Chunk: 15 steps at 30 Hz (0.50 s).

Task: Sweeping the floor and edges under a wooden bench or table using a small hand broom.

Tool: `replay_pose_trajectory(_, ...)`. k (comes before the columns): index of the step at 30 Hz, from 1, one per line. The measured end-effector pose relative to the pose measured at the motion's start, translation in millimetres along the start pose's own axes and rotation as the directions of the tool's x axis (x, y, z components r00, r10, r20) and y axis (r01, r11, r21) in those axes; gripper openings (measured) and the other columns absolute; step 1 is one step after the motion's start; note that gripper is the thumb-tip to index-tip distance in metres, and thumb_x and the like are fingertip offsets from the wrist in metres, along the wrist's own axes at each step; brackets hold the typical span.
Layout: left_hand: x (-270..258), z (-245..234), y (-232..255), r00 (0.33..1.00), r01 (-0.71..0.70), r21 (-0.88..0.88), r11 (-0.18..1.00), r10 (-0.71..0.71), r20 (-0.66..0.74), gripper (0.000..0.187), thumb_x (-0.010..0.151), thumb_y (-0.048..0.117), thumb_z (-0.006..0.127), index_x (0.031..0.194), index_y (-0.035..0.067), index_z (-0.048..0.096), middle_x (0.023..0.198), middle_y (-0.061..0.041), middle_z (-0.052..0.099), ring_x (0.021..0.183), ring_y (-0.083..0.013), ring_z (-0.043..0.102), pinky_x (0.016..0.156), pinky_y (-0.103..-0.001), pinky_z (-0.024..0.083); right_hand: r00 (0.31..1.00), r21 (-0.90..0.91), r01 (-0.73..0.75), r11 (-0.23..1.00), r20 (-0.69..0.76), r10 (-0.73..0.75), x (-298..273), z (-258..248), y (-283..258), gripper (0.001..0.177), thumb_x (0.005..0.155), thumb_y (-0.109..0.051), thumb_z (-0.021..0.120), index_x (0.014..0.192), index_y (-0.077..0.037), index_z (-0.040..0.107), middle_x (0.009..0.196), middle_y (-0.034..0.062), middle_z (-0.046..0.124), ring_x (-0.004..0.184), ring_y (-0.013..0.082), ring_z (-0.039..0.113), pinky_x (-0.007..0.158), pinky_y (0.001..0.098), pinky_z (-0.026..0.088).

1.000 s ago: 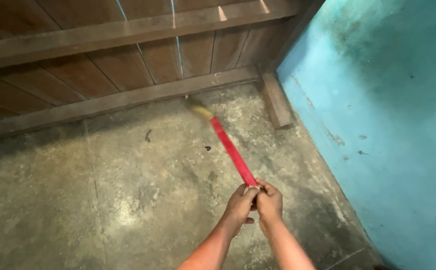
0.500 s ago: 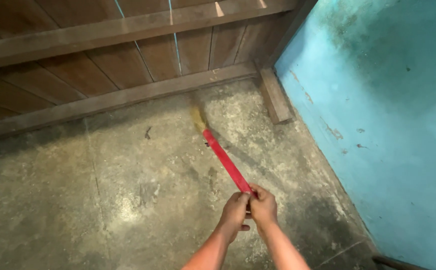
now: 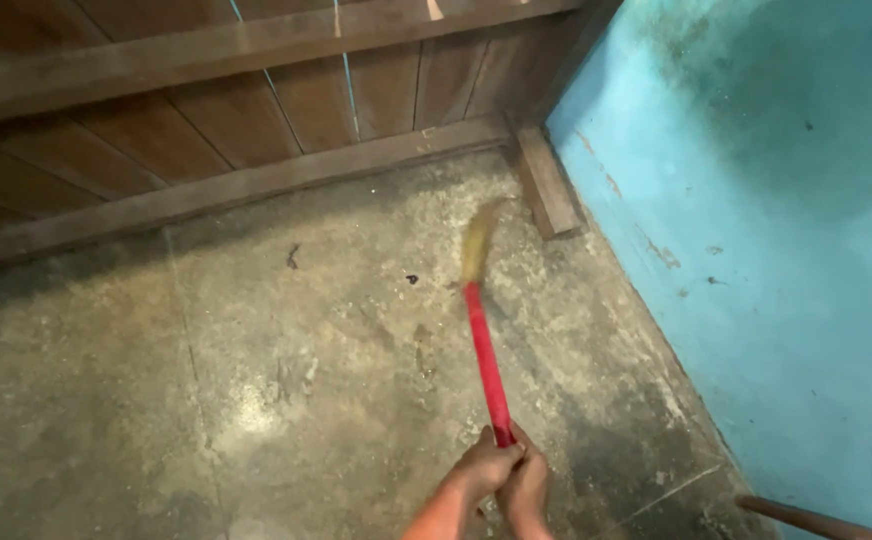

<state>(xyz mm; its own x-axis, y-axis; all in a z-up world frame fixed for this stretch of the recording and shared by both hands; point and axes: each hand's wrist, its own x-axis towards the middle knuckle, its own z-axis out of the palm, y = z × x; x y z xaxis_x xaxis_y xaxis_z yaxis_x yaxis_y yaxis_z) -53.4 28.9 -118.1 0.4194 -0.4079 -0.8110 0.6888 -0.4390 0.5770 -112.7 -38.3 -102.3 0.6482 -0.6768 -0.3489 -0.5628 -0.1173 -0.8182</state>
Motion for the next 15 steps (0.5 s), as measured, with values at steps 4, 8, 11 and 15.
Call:
replay_pose_trajectory(4,-22.2,10.7,14.9,0.982,-0.187,-0.153,0.97,0.191,0.009,0.055,0.096,0.029,0.063,0.145,0.011,0.045,0.123,-0.016,0.072,0.112,-0.0257,0.07,0.093,-0.038,0.056,1.0,-0.001,0.029,1.0,0.006,-0.029,1.4,-9.7,-1.5,0.043,0.09,-0.011,0.062,0.132,-0.012,0.069,0.108,0.0077,0.08,0.099,0.0179,0.074,0.088,0.0339,0.056)
replay_pose_trajectory(8,-66.7,13.8,49.3,0.976,-0.172,-0.192,0.966,0.194,0.098,0.053,0.095,0.027,0.062,0.145,0.018,0.045,0.118,-0.007,0.07,0.108,-0.0197,0.066,0.093,-0.033,0.053,0.994,0.314,-0.083,0.946,-0.041,0.101,5.8,-9.9,17.3,0.045,0.097,-0.015,0.051,0.139,-0.011,0.065,0.11,0.008,0.074,0.097,0.0202,0.069,0.085,0.0344,0.054)
replay_pose_trajectory(11,-53.8,28.4,26.6,0.977,-0.138,-0.158,0.978,0.16,0.139,0.045,0.094,0.028,0.064,0.137,0.019,0.051,0.111,-0.003,0.068,0.103,-0.0167,0.064,0.089,-0.032,0.052,0.965,0.504,-0.225,0.834,-0.004,0.263,1.9,-8.4,41.1,0.047,0.101,-0.021,0.045,0.144,-0.013,0.061,0.105,0.0103,0.07,0.09,0.0221,0.066,0.079,0.0364,0.053)
replay_pose_trajectory(15,-1.2,40.6,-47.2,0.979,-0.174,-0.199,0.965,0.191,0.068,0.027,0.094,0.028,0.067,0.115,0.012,0.061,0.095,-0.004,0.066,0.088,-0.0162,0.061,0.078,-0.033,0.053,0.942,0.571,-0.309,0.761,0.074,0.327,-18.1,1.9,56.8,0.046,0.099,-0.024,0.046,0.141,-0.014,0.061,0.102,0.0074,0.072,0.088,0.0198,0.068,0.076,0.0354,0.054)
